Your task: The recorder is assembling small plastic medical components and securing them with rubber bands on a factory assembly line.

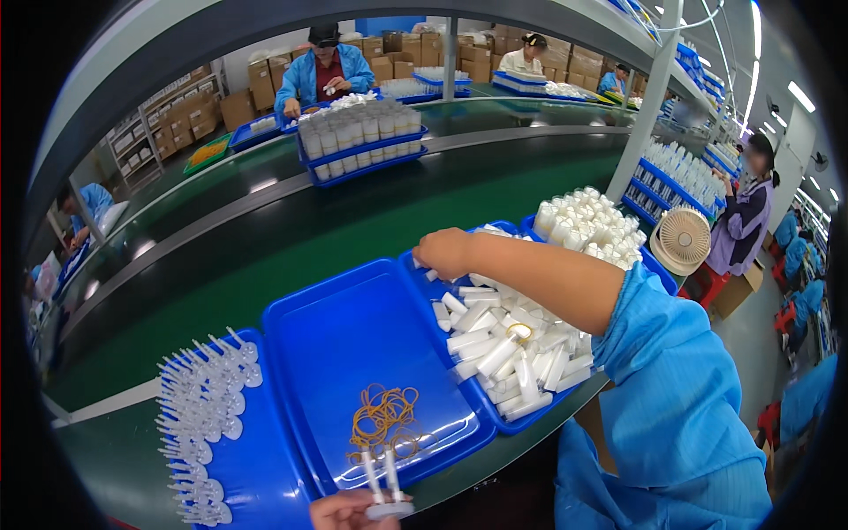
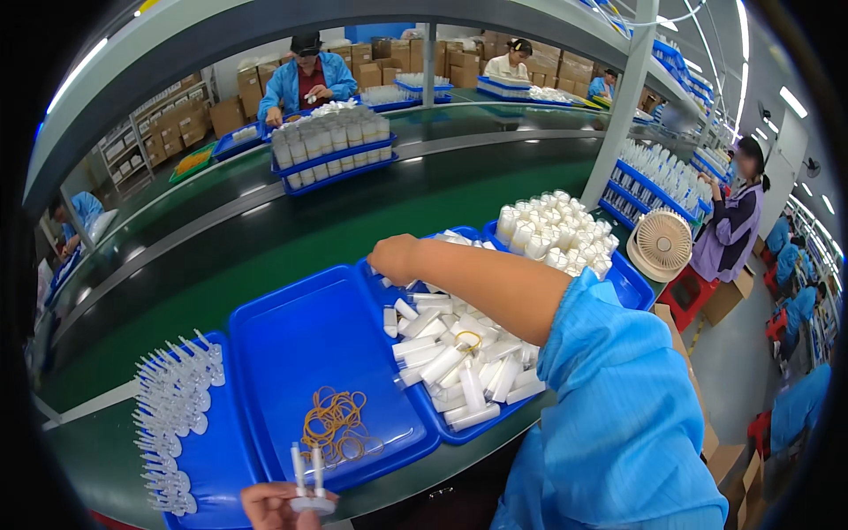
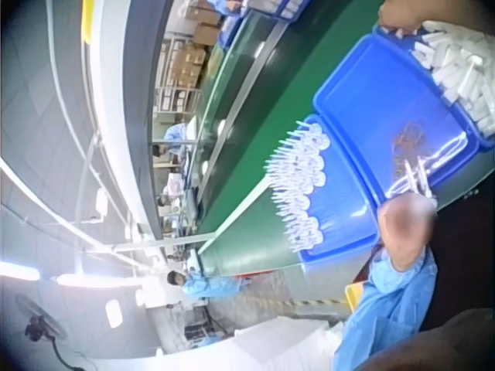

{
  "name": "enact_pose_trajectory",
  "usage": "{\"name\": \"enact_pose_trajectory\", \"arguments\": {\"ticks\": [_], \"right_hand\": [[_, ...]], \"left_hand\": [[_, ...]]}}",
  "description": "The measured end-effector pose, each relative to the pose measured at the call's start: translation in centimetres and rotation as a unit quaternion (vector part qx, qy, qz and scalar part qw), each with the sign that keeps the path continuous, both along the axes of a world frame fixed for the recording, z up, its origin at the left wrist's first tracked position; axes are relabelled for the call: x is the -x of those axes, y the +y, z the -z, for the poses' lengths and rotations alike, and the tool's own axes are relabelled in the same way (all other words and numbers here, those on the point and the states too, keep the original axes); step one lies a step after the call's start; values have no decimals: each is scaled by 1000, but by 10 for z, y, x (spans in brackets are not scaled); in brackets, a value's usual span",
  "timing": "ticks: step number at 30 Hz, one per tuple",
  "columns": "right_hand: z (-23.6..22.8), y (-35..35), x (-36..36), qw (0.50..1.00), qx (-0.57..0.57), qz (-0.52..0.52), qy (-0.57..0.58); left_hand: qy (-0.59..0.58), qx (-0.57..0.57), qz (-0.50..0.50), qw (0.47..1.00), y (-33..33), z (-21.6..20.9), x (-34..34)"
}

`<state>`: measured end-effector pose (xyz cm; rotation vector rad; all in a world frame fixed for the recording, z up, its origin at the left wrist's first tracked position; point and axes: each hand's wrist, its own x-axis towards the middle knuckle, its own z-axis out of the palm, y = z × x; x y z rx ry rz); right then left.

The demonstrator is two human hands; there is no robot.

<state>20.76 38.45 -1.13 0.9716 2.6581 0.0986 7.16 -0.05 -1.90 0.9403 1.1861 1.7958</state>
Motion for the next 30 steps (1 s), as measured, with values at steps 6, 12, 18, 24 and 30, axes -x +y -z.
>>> {"name": "enact_pose_trajectory", "arguments": {"ticks": [6,12,18,24,30], "right_hand": [[-2,-11,-17,992,-73,-45,92],[-36,-106,-24,816,292,95,489],[-55,-198,-43,481,678,163,531],[-48,-205,-61,374,726,201,541],[-41,-207,-63,459,680,175,544]], "left_hand": [[-25,62,51,997,5,2,-10],[50,-40,82,995,12,14,-20],[147,-162,73,973,35,32,-32],[151,-120,127,973,30,11,-34],[114,-101,152,977,30,12,-35]]}}
